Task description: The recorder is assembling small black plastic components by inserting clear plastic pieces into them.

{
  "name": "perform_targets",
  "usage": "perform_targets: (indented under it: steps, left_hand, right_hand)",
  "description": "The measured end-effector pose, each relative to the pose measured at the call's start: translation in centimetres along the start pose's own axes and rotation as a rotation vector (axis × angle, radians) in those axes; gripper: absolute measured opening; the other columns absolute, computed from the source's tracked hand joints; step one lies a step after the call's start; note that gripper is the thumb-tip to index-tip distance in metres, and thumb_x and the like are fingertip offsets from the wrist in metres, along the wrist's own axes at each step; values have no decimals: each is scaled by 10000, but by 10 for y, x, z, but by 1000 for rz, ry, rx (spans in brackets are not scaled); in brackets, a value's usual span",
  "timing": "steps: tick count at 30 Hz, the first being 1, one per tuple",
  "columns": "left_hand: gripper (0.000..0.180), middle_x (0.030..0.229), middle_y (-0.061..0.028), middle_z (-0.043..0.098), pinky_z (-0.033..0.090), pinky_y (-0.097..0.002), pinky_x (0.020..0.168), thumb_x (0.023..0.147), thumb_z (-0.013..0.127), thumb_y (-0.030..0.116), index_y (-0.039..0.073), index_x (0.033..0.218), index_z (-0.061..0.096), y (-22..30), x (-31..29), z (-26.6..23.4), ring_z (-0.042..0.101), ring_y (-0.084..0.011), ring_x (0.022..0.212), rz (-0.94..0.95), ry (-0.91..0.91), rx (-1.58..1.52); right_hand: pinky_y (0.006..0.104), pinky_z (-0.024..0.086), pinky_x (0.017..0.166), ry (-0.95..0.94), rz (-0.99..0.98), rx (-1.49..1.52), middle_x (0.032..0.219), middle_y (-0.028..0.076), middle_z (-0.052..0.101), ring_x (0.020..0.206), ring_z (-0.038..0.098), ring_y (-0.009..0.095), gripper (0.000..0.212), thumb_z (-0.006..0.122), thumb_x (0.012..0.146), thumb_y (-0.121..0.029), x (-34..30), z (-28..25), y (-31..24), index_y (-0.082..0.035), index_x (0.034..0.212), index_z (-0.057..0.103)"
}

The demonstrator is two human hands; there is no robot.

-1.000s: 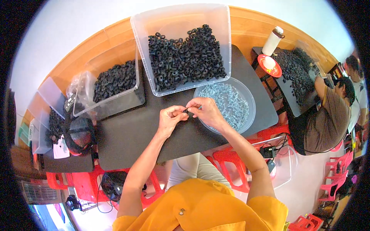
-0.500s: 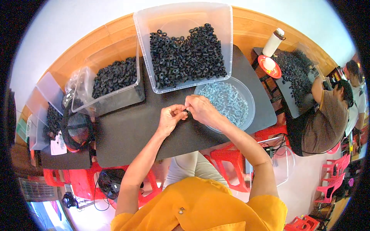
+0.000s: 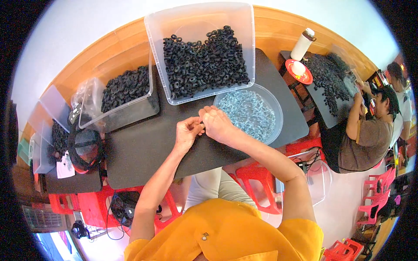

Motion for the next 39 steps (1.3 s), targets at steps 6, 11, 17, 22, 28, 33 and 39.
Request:
perform_targets:
  steps: [6, 11, 17, 22, 28, 33, 39]
  left_hand:
    - [133, 654, -3, 600, 385, -196, 450, 768, 645, 23, -43, 882, 622, 3, 0, -4, 500, -34, 519, -25, 35, 13]
    - [127, 680, 9, 609, 361, -178, 458, 765, 640, 14, -27, 885, 630, 13, -2, -2, 495, -25, 539, -85, 61, -38]
    - [138, 717, -4, 624, 358, -173, 471, 752, 619, -20, -20, 889, 634, 9, -2, -6, 515, -29, 572, -123, 90, -58]
    - [123, 612, 34, 561, 277, -170, 379, 764, 614, 32, 0, 881, 632, 8, 0, -8, 397, -15, 428, -39, 129, -164]
    - [118, 601, 41, 547, 277, -172, 375, 776, 605, 39, 2, 885, 630, 7, -1, -9, 391, -14, 427, -77, 99, -165]
    - [106, 622, 35, 553, 274, -165, 377, 787, 590, 34, 3, 884, 622, 8, -1, -9, 395, -14, 434, -78, 78, -204]
    - [103, 651, 17, 574, 301, -169, 389, 785, 595, 25, -3, 882, 616, 9, 1, -7, 421, -24, 450, -93, 59, -137]
  right_hand:
    - [410, 443, 671, 174, -18, -53, 842, 164, 476, 819, 477, 334, 219, 553, 639, 42, -14, -5, -16, 5, 843, 483]
    - [384, 446, 684, 217, 9, -91, 866, 154, 452, 828, 465, 325, 254, 575, 637, 29, -16, 11, -14, -5, 870, 481]
    - [357, 475, 659, 267, 12, -126, 848, 151, 439, 835, 465, 309, 215, 546, 623, 27, -13, 8, -22, 7, 821, 466]
    - [351, 487, 607, 260, 15, -158, 844, 150, 439, 828, 468, 300, 219, 552, 611, 22, -8, 13, -23, 12, 813, 467]
    - [330, 493, 606, 240, -14, -223, 837, 145, 442, 820, 471, 286, 222, 559, 594, 17, -9, 14, -27, 27, 802, 482]
    - [338, 468, 609, 243, -43, -215, 829, 135, 438, 786, 465, 281, 185, 533, 655, 1, -12, 19, -27, 30, 832, 491]
    - [307, 495, 583, 275, -80, -255, 828, 126, 436, 813, 468, 266, 236, 564, 599, -10, -15, 16, -27, 24, 821, 491]
Point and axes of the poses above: each hand's wrist, its own x-axis towards the middle knuckle, its own z-axis out of the palm, y = z × x, the point moved 6 cm from there along x, towards the middle knuckle
